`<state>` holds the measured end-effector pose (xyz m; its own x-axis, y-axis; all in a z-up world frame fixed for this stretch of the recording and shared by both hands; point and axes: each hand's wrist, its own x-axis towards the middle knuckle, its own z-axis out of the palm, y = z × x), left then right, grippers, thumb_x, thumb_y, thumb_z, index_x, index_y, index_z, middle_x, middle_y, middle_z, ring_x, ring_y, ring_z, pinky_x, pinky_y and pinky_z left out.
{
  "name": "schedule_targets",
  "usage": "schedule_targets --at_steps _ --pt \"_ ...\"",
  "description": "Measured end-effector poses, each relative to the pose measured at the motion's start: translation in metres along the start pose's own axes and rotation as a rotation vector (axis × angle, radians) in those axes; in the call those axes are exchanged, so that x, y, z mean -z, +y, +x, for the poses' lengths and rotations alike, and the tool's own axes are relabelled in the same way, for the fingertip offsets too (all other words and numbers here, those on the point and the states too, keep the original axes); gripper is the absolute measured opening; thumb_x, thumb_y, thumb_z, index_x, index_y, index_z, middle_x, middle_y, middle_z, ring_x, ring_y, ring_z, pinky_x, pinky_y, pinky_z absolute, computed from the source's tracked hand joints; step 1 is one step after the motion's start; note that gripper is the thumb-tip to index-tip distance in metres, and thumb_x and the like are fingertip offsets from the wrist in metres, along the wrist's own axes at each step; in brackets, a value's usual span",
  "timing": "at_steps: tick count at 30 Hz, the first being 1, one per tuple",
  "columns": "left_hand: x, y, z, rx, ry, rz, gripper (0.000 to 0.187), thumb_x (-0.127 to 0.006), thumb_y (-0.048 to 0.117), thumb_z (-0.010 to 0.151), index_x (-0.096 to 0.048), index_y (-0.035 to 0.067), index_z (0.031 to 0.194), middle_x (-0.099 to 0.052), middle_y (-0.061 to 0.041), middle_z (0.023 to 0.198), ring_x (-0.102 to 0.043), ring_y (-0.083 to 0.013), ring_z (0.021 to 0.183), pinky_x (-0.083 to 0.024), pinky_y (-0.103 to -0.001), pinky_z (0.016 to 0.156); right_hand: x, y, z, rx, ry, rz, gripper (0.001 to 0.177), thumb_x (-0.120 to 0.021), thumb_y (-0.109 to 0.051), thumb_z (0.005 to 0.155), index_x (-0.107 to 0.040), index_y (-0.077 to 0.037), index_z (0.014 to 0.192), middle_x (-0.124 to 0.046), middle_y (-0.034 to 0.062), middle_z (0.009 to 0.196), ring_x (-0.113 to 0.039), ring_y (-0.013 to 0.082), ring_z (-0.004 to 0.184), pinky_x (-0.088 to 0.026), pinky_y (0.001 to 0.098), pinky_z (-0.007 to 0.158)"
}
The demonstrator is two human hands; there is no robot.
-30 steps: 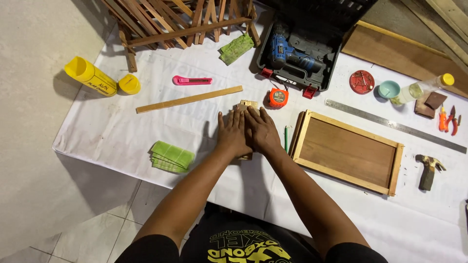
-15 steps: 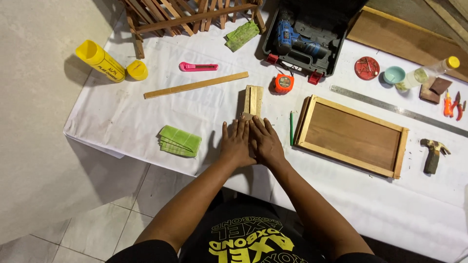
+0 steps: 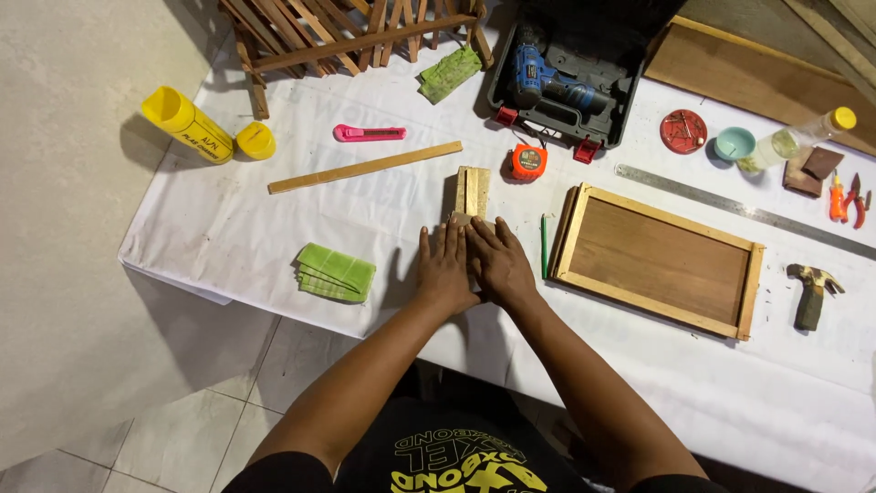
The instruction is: The person hammers nails into a rectangular wooden frame on a work table, then sorts through a pile of thin wood strips and selects one. They sand a small wooden block with a sanding block, position the block as a center divider inside the frame, and hammer nails to secure it.
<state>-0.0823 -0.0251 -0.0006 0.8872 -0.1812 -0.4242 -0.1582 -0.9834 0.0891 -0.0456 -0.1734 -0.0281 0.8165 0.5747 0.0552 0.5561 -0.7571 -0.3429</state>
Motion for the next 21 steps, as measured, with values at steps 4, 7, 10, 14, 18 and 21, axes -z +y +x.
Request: schedule_targets --at_steps 4,7,10,14,18,21 --pt "0.021 -0.018 0.059 0.027 0.006 -0.005 0.133 -0.058 0.083 0.077 -0.005 -0.003 0.163 -0.003 -0.023 0.17 -0.002 -0.0352 0.159 0.009 -0.06 0.123 0.005 0.022 0.057 -0.09 0.029 0.054 0.056 -0.061 -0.022 0.089 -0.057 -0.012 0.145 -0.05 0.0105 0.156 -0.036 0.0461 0.145 -0.028 0.0461 0.121" --pt "0.037 -0.028 0.086 0.042 0.005 0.047 0.132 -0.063 0.079 0.076 -0.006 -0.002 0.163 0.0 -0.023 0.172 -0.003 -0.0339 0.159 0.008 -0.059 0.122 0.006 0.036 0.085 -0.011 0.058 -0.003 0.056 -0.059 -0.022 0.092 -0.057 -0.01 0.146 -0.051 0.0127 0.156 -0.04 0.0444 0.145 -0.027 0.0471 0.124" --pt "0.043 -0.03 0.091 0.045 -0.071 -0.021 0.134 -0.06 0.084 0.075 -0.001 0.0 0.162 0.005 -0.021 0.171 0.0 -0.0335 0.159 0.008 -0.058 0.123 0.011 0.034 0.09 -0.021 0.032 -0.015 0.056 -0.058 -0.022 0.091 -0.056 -0.008 0.146 -0.05 0.0139 0.156 -0.039 0.0453 0.143 -0.027 0.0465 0.123" --pt "0.036 -0.022 0.063 0.026 -0.058 0.001 0.137 -0.062 0.083 0.074 -0.001 -0.001 0.162 0.007 -0.023 0.171 0.0 -0.0356 0.158 0.007 -0.06 0.122 0.009 0.019 0.065 -0.016 0.024 0.001 0.057 -0.055 -0.019 0.091 -0.055 -0.005 0.146 -0.051 0.0128 0.155 -0.038 0.032 0.148 -0.024 0.0449 0.125" --pt "0.001 -0.01 0.016 -0.012 -0.045 -0.025 0.139 -0.059 0.088 0.073 -0.002 -0.003 0.161 0.006 -0.023 0.171 0.0 -0.0361 0.159 0.007 -0.061 0.122 0.006 -0.003 0.011 0.052 0.01 0.03 0.057 -0.056 -0.019 0.094 -0.052 -0.001 0.148 -0.05 0.0134 0.155 -0.037 0.0234 0.151 -0.021 0.0425 0.128" --pt "-0.008 0.001 -0.026 -0.036 -0.039 0.036 0.137 -0.058 0.087 0.076 -0.002 -0.005 0.161 0.006 -0.026 0.17 0.001 -0.0381 0.158 0.007 -0.061 0.121 0.006 -0.027 -0.024 0.038 0.014 0.065 0.061 -0.059 -0.018 0.091 -0.051 0.0 0.148 -0.045 0.0165 0.157 -0.036 0.0259 0.148 -0.02 0.0415 0.126"
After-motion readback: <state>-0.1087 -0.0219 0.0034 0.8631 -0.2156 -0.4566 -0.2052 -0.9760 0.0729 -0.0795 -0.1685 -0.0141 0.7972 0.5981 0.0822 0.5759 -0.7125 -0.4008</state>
